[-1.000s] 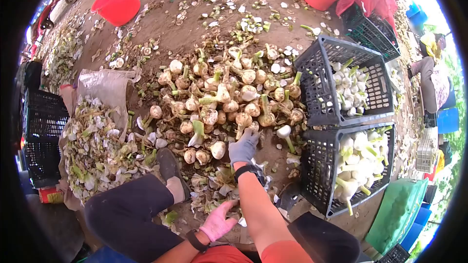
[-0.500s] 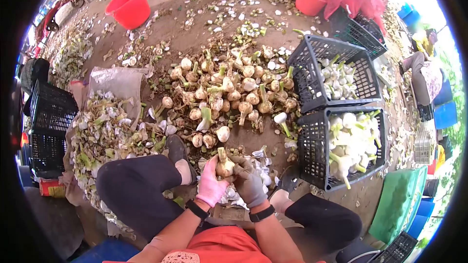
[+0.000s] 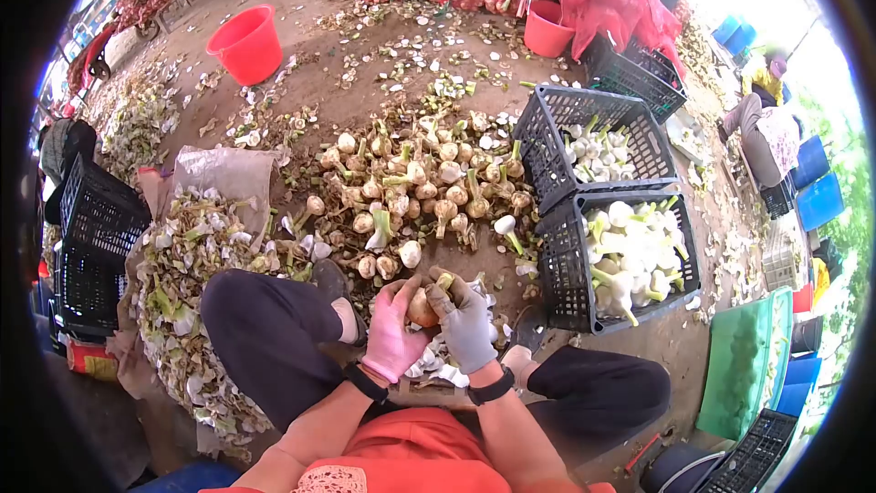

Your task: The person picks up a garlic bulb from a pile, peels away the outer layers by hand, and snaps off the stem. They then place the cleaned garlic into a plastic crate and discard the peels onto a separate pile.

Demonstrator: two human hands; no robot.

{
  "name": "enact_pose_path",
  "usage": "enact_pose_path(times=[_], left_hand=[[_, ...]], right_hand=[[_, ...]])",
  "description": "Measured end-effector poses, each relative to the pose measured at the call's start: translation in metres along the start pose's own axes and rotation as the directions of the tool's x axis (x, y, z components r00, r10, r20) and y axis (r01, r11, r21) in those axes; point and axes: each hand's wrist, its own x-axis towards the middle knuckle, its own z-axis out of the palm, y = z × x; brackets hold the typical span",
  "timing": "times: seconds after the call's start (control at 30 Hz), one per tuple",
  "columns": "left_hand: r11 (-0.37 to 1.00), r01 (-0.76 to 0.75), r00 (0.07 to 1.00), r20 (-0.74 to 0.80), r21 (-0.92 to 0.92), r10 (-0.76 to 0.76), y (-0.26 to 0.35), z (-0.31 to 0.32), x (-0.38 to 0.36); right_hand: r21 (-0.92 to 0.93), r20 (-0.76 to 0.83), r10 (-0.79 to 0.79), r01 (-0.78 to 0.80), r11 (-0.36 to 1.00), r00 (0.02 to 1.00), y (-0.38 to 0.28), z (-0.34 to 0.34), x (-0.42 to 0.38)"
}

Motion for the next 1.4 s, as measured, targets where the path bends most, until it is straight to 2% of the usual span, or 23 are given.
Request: enact_pose_path(times=[0.07, 0.2, 0.27, 0.3, 0.37, 0.5, 0.57, 0.63, 0.67, 0.7, 0.73, 0.8, 0.87, 0.9, 0.93, 0.97, 1.07, 1.1, 1.17, 1.23, 1.3, 1.33, 1.4], left_hand=[[0.998, 0.035, 0.999, 0.018, -0.05, -0.034, -0.003, -0.001, -0.002], [0.981, 0.122, 0.989, 0.104, -0.149, -0.107, -0.003, -0.007, -0.003], [0.768, 0.294, 0.956, 0.172, -0.57, -0.238, 0.004, -0.009, -0.004], [0.768, 0.293, 0.956, 0.173, -0.57, -0.237, 0.003, -0.01, -0.003], [0.806, 0.297, 0.95, 0.244, -0.511, -0.195, 0.002, -0.013, -0.002], [0.771, 0.334, 0.935, 0.293, -0.542, -0.199, 0.006, -0.015, 0.0], [0.645, 0.389, 0.919, 0.324, -0.657, -0.224, 0.001, -0.017, -0.001], [0.587, 0.42, 0.907, 0.347, -0.692, -0.239, -0.006, -0.017, -0.001], [0.48, 0.467, 0.884, 0.414, -0.743, -0.219, -0.009, -0.019, -0.001], [0.366, 0.512, 0.859, 0.476, -0.777, -0.19, -0.011, -0.019, -0.002], [0.366, 0.515, 0.857, 0.478, -0.775, -0.192, -0.012, -0.018, -0.003], [-0.041, 0.561, 0.814, 0.559, -0.827, -0.155, -0.013, -0.015, -0.004], [-0.077, 0.574, 0.802, 0.578, -0.815, -0.15, -0.018, -0.008, -0.007], [-0.115, 0.584, 0.791, 0.595, -0.803, -0.141, -0.014, -0.007, -0.006], [-0.208, 0.58, 0.759, 0.616, -0.787, -0.211, 0.001, -0.01, -0.003], [-0.205, 0.582, 0.759, 0.616, -0.787, -0.211, -0.004, -0.01, -0.003], [-0.38, 0.717, 0.6, 0.795, -0.584, -0.091, -0.018, -0.012, 0.0], [-0.378, 0.721, 0.597, 0.798, -0.581, -0.088, -0.017, -0.011, 0.001], [-0.225, 0.735, 0.599, 0.768, -0.64, -0.228, -0.011, -0.009, 0.004], [-0.211, 0.732, 0.598, 0.759, -0.648, -0.257, 0.004, -0.011, 0.006], [0.227, 0.591, 0.79, 0.498, -0.774, -0.356, 0.009, -0.007, 0.002], [0.437, 0.53, 0.843, 0.394, -0.727, -0.365, 0.005, -0.005, 0.0], [0.481, 0.521, 0.847, 0.357, -0.705, -0.395, 0.001, -0.004, -0.001]], right_hand=[[-0.023, 0.123, -0.017, 0.02, 1.0, 0.992, -0.003, -0.005, -0.001], [-0.174, 0.165, -0.049, 0.078, 0.982, 0.985, 0.018, -0.024, -0.002], [-0.154, 0.092, -0.009, 0.023, 0.988, 0.996, 0.015, -0.026, -0.006], [-0.154, 0.091, -0.009, 0.023, 0.988, 0.996, 0.007, -0.023, -0.008], [0.03, 0.106, -0.004, 0.001, 1.0, 0.994, -0.012, -0.017, -0.012], [0.036, 0.033, -0.012, 0.011, 0.999, 0.999, -0.01, -0.008, -0.01], [-0.052, 0.122, -0.045, 0.051, 0.997, 0.991, -0.011, -0.013, -0.008], [-0.019, 0.119, 0.019, -0.017, 1.0, 0.993, -0.017, -0.019, -0.01], [0.014, 0.119, 0.079, -0.081, 0.997, 0.99, -0.019, -0.02, -0.01], [0.016, 0.12, 0.079, -0.082, 0.997, 0.99, -0.018, -0.02, -0.009], [-0.05, 0.093, 0.03, -0.025, 0.998, 0.995, -0.018, -0.021, -0.01], [-0.115, 0.068, -0.022, 0.03, 0.993, 0.997, -0.013, -0.022, -0.009], [-0.022, -0.028, -0.079, 0.078, 0.997, 0.996, 0.0, -0.022, -0.007], [-0.017, -0.032, -0.08, 0.079, 0.997, 0.996, -0.002, -0.023, -0.007], [0.029, -0.008, -0.045, 0.045, 0.999, 0.999, -0.005, -0.024, -0.007], [0.072, 0.02, -0.011, 0.01, 0.997, 1.0, -0.009, -0.025, -0.006], [0.077, 0.114, 0.073, -0.083, 0.994, 0.991, -0.023, -0.034, -0.007], [0.079, 0.11, 0.071, -0.08, 0.994, 0.991, -0.024, -0.035, -0.007], [0.095, 0.048, 0.106, -0.11, 0.989, 0.993, -0.026, -0.038, -0.007], [0.099, 0.008, 0.092, -0.092, 0.991, 0.996, -0.019, -0.04, -0.008], [0.105, -0.03, 0.083, -0.08, 0.991, 0.996, -0.013, -0.038, -0.011], [0.017, -0.023, 0.028, -0.028, 0.999, 0.999, -0.011, -0.035, -0.011], [-0.164, -0.023, -0.03, 0.026, 0.986, 0.999, -0.007, -0.027, -0.013]])
